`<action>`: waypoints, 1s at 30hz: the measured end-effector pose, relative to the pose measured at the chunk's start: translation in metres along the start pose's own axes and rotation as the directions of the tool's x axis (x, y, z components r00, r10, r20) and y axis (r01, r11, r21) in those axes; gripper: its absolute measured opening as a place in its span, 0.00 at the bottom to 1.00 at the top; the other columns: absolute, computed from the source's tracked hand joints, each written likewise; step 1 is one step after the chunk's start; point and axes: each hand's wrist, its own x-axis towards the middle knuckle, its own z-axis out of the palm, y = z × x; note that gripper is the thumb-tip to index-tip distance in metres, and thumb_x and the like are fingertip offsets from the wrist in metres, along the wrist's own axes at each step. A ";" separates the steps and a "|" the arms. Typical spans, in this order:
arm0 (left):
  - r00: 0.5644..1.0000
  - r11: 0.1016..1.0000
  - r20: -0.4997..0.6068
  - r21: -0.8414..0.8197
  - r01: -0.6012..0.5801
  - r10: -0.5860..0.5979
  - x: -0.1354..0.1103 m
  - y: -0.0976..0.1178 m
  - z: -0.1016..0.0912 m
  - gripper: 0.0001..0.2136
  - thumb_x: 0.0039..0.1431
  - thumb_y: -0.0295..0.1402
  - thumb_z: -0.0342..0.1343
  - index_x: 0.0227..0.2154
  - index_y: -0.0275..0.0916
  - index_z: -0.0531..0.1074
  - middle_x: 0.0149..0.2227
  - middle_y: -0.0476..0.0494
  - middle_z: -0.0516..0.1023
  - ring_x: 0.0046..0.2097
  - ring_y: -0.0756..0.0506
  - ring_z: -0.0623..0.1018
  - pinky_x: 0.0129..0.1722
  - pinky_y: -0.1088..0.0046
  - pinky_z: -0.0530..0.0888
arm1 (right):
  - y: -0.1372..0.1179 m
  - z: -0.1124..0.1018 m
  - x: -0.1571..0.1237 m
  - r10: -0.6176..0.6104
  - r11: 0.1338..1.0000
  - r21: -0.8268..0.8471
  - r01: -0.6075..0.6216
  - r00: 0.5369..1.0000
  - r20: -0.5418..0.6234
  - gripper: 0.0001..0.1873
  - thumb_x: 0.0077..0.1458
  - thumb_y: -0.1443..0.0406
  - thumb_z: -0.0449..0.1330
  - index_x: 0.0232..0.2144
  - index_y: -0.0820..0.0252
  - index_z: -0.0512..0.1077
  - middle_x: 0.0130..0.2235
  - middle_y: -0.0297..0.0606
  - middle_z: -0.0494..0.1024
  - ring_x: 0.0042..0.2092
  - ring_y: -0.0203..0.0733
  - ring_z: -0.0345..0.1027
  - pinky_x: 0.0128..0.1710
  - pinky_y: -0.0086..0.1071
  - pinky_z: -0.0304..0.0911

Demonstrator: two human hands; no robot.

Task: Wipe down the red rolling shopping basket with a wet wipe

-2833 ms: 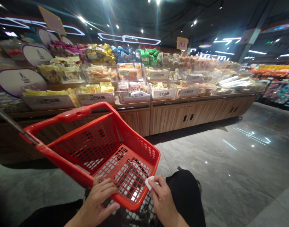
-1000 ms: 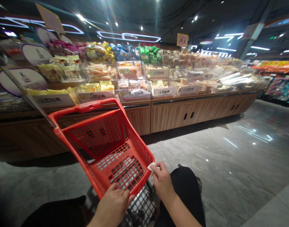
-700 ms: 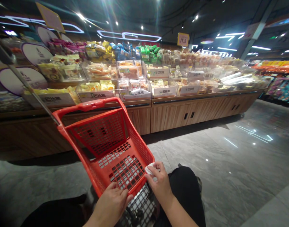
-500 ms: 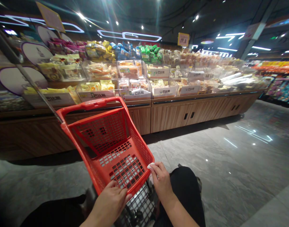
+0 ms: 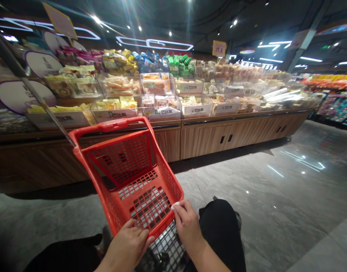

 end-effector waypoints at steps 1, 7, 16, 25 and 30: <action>1.000 1.000 -0.009 -0.006 -0.005 0.005 -0.002 0.000 0.000 0.15 0.62 0.32 0.42 0.20 0.41 0.65 0.17 0.53 0.72 0.21 0.49 0.71 0.39 0.65 0.65 | -0.006 0.003 -0.006 -0.010 1.000 0.022 0.009 0.999 0.043 0.12 0.61 0.71 0.49 0.40 0.58 0.72 0.36 0.39 0.68 0.36 0.38 0.67 0.38 0.31 0.67; 1.000 0.999 0.009 -0.024 -0.029 0.029 -0.015 -0.005 -0.003 0.13 0.61 0.32 0.44 0.22 0.41 0.65 0.18 0.54 0.72 0.21 0.50 0.71 0.41 0.65 0.66 | -0.006 -0.004 -0.004 -0.022 0.999 0.026 0.022 1.000 0.005 0.11 0.61 0.71 0.50 0.38 0.58 0.73 0.35 0.38 0.68 0.35 0.37 0.67 0.36 0.30 0.67; 0.997 0.997 0.048 -0.035 -0.062 0.064 -0.019 -0.005 -0.008 0.10 0.60 0.30 0.46 0.23 0.41 0.65 0.19 0.54 0.73 0.22 0.49 0.71 0.41 0.65 0.67 | -0.014 -0.005 -0.014 -0.006 0.997 0.074 -0.002 0.994 0.110 0.12 0.62 0.70 0.49 0.40 0.57 0.72 0.37 0.39 0.69 0.37 0.39 0.67 0.38 0.31 0.68; 0.994 0.993 0.029 -0.046 -0.109 0.110 -0.025 -0.010 -0.015 0.10 0.59 0.29 0.46 0.23 0.41 0.63 0.19 0.55 0.71 0.21 0.49 0.70 0.38 0.65 0.66 | 0.004 -0.020 0.007 -0.020 1.000 -0.018 0.019 0.999 -0.028 0.11 0.61 0.69 0.51 0.38 0.58 0.73 0.34 0.38 0.69 0.34 0.38 0.68 0.34 0.30 0.67; 0.995 0.993 0.014 -0.059 -0.101 0.102 -0.029 -0.016 -0.019 0.09 0.59 0.30 0.46 0.23 0.41 0.64 0.19 0.54 0.71 0.21 0.50 0.70 0.39 0.65 0.67 | -0.011 -0.018 -0.011 -0.042 0.998 0.046 0.039 0.997 0.059 0.12 0.62 0.70 0.50 0.41 0.56 0.72 0.35 0.39 0.69 0.37 0.39 0.68 0.37 0.31 0.68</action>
